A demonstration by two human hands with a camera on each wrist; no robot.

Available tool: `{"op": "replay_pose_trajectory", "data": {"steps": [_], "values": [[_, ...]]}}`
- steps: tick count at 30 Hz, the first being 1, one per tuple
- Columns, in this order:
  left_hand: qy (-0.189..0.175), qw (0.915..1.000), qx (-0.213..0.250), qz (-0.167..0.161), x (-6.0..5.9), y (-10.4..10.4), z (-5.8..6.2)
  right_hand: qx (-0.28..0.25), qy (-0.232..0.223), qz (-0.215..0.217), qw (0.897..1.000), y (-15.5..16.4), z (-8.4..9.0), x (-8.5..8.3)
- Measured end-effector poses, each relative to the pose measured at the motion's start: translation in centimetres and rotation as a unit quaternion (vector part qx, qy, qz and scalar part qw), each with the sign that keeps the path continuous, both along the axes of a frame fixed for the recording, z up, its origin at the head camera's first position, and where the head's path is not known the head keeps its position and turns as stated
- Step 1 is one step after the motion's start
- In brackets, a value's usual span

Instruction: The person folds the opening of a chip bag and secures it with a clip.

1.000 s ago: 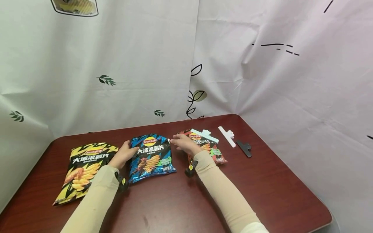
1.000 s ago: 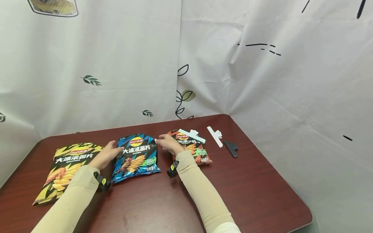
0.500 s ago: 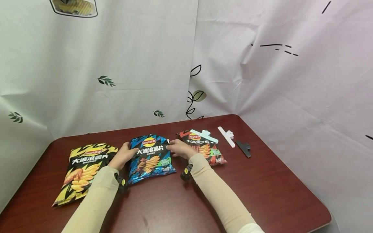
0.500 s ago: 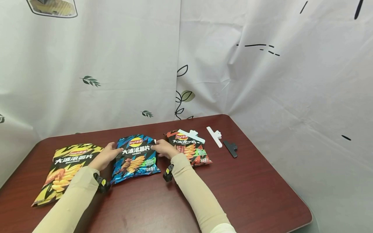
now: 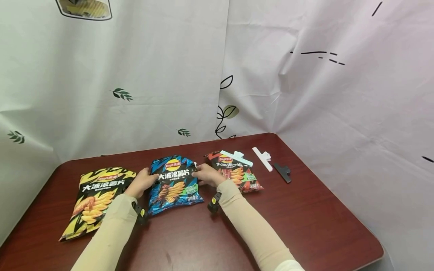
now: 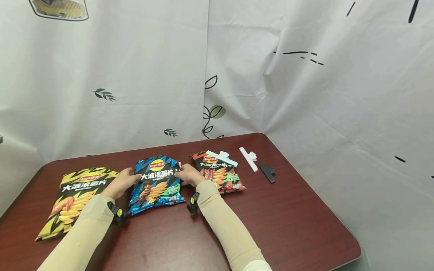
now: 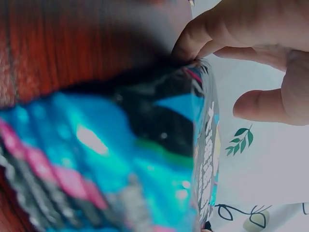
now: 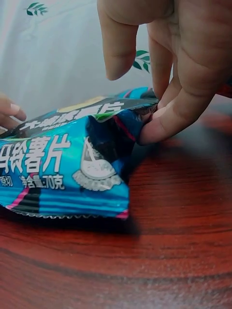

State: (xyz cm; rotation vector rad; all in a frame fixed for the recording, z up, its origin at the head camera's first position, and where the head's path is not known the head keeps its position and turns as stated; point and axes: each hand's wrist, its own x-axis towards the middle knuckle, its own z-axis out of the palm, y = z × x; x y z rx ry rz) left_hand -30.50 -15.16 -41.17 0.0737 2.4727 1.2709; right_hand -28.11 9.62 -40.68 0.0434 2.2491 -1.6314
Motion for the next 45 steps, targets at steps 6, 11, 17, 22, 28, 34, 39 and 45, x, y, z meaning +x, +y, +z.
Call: {"op": "replay_pose_trajectory", "data": {"steps": [6, 11, 17, 22, 28, 34, 39, 45], "values": [[0.007, 1.0000, 0.002, -0.001, 0.1, -0.2, -0.1, 0.002, -0.002, -0.015, 1.000, -0.1, -0.8, -0.1], [0.017, 0.9998, 0.011, -0.002, 0.3, -0.3, 0.3, 0.022, 0.012, -0.018, 1.000, -0.2, -0.6, 0.0], [0.041, 0.9991, 0.012, 0.004, 0.4, -0.1, 1.5, 0.049, 0.047, -0.020, 0.997, -0.1, 0.7, -0.1], [0.055, 0.9984, 0.011, 0.001, 0.5, -0.1, 2.1, 0.076, 0.072, -0.027, 0.994, 0.0, 1.5, 0.0], [0.064, 0.9979, 0.012, -0.004, 1.0, -0.4, 2.1, 0.061, 0.072, -0.044, 0.995, -0.2, 1.4, 0.4], [0.064, 0.9978, 0.014, -0.011, 1.7, -0.8, 2.6, 0.051, 0.083, -0.063, 0.993, -0.5, 1.4, 0.8], [0.085, 0.9963, 0.005, -0.013, 2.3, -0.8, 3.3, 0.051, 0.098, -0.062, 0.992, -0.4, 2.0, 1.4], [0.110, 0.9937, 0.012, -0.021, 3.1, -0.5, 4.3, 0.040, 0.119, -0.055, 0.991, 0.3, 3.1, 2.2]]}}
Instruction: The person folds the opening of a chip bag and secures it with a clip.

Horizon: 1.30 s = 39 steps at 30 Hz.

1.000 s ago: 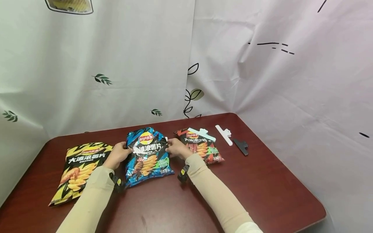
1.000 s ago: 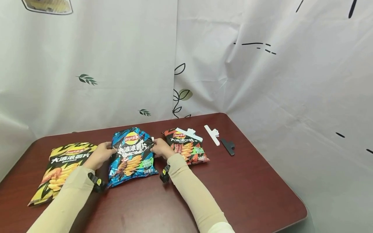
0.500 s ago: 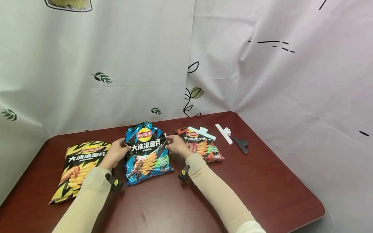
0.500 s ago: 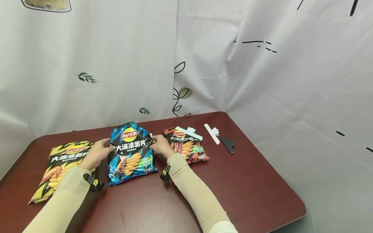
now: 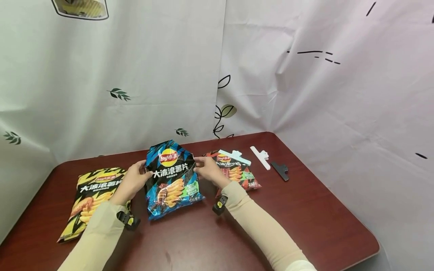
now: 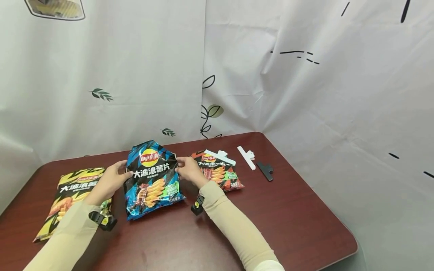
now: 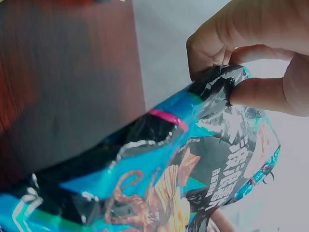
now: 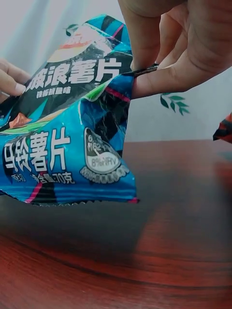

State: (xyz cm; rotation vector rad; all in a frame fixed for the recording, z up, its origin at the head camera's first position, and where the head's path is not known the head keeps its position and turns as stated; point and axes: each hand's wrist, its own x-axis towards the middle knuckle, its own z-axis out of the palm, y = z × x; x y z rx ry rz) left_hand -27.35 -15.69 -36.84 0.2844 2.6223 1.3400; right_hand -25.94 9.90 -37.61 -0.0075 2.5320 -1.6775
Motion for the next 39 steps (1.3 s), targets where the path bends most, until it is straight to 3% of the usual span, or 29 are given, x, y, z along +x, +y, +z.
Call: {"op": "replay_pose_trajectory", "data": {"steps": [9, 20, 39], "values": [[0.023, 0.9995, 0.019, 0.002, 1.7, 1.1, 1.4, -0.022, 0.021, 0.015, 0.999, 2.1, 1.3, 1.5], [0.026, 0.9977, 0.059, 0.021, 2.8, 2.8, 2.0, -0.012, 0.029, 0.011, 0.999, 4.6, 2.6, 3.2], [-0.027, 0.9929, 0.116, 0.002, 4.8, 6.0, -0.3, -0.051, 0.008, 0.022, 0.998, 8.7, 0.6, 5.7]]}}
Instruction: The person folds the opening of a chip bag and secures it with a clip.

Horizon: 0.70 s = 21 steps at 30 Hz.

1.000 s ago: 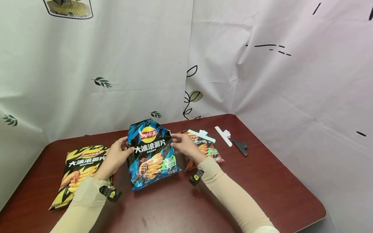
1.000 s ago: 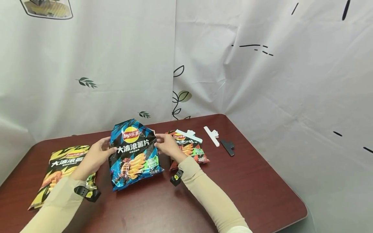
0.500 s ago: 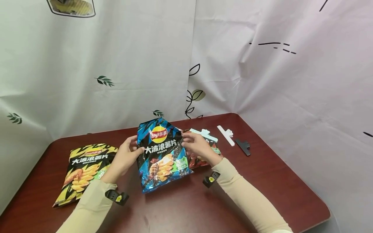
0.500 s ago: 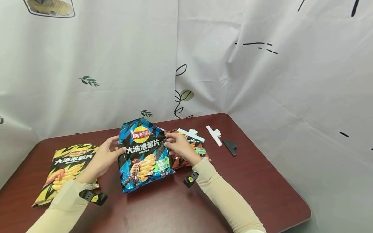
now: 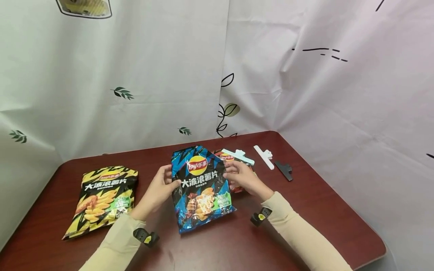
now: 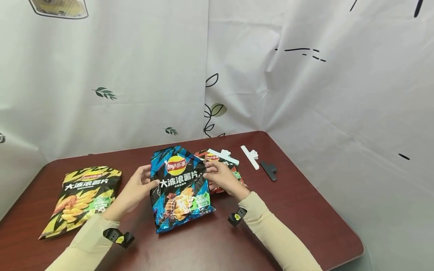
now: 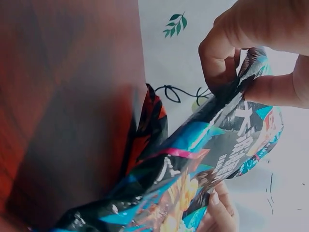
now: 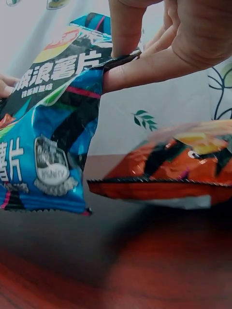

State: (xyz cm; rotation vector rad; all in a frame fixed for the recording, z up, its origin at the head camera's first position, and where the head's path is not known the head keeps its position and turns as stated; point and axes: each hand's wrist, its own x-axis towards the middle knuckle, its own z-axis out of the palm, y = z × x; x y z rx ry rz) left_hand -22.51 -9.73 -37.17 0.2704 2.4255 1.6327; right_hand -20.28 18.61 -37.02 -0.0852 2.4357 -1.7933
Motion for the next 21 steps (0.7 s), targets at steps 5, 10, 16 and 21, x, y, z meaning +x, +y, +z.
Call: {"op": "replay_pose_trajectory", "data": {"steps": [5, 10, 16, 21], "values": [[-0.010, 0.9999, 0.003, -0.003, 0.3, 0.7, -0.4, -0.003, 0.000, 0.008, 1.000, 1.0, -0.7, 0.5], [-0.017, 0.9997, 0.012, -0.009, 0.6, 1.2, -0.5, -0.008, -0.004, 0.008, 1.000, 1.6, -1.4, 0.8], [-0.021, 0.9995, 0.021, -0.008, 0.9, 1.5, -0.7, -0.013, -0.007, -0.003, 1.000, 1.9, -2.0, 0.9], [-0.023, 0.9995, 0.020, -0.001, 0.8, 1.6, -1.1, -0.013, -0.010, -0.010, 1.000, 2.0, -2.3, 1.1]]}}
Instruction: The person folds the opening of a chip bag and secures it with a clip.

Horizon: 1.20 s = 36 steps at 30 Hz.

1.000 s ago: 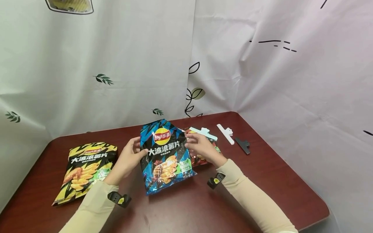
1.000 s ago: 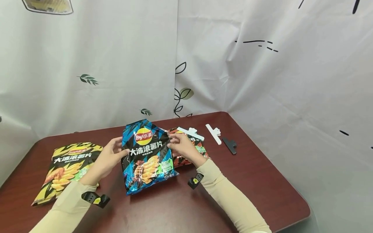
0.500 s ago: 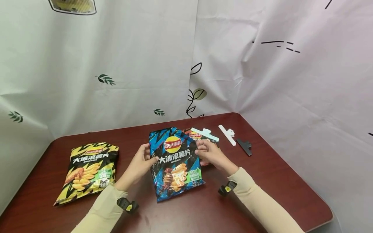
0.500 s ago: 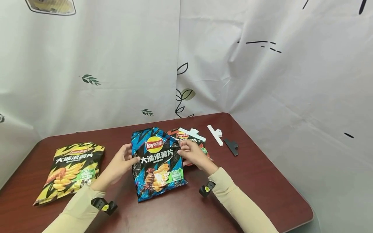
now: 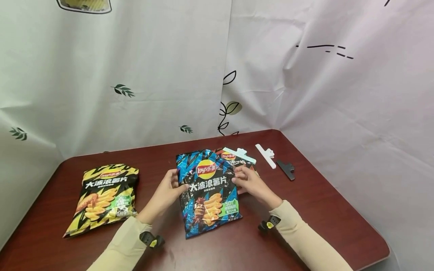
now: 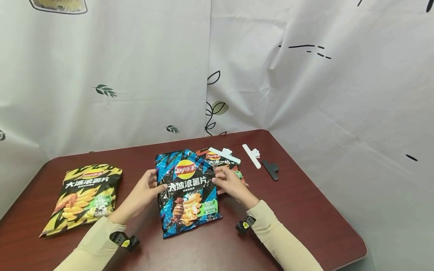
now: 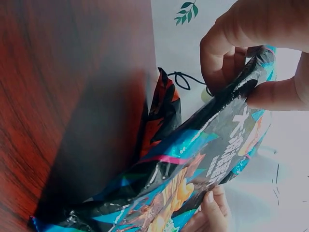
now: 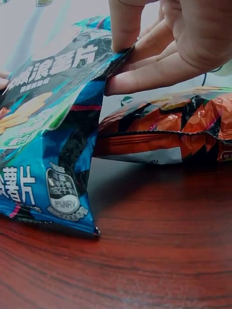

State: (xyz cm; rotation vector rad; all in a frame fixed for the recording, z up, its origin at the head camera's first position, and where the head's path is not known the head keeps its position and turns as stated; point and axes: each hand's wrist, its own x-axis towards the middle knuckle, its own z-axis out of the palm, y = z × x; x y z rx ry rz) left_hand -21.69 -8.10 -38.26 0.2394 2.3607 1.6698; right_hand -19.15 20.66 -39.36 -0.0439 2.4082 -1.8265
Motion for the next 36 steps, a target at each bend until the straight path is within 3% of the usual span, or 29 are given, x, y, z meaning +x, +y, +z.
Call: {"op": "replay_pose_trajectory", "data": {"steps": [8, 21, 28, 36], "values": [[-0.002, 0.9998, -0.019, 0.001, -0.3, -0.1, 0.1, 0.006, 0.011, -0.004, 1.000, 0.1, -0.2, 0.1], [0.040, 0.9989, -0.023, -0.008, -1.6, -1.2, 0.8, 0.010, 0.027, -0.023, 0.999, -0.3, -0.4, 0.2], [0.085, 0.9948, -0.054, -0.011, -2.7, -1.3, 1.7, 0.034, 0.042, -0.042, 0.998, -0.5, -0.6, 0.2], [0.169, 0.9781, -0.120, -0.013, -3.2, -0.5, 3.1, 0.009, 0.038, -0.052, 0.998, -0.8, -0.3, 0.3]]}}
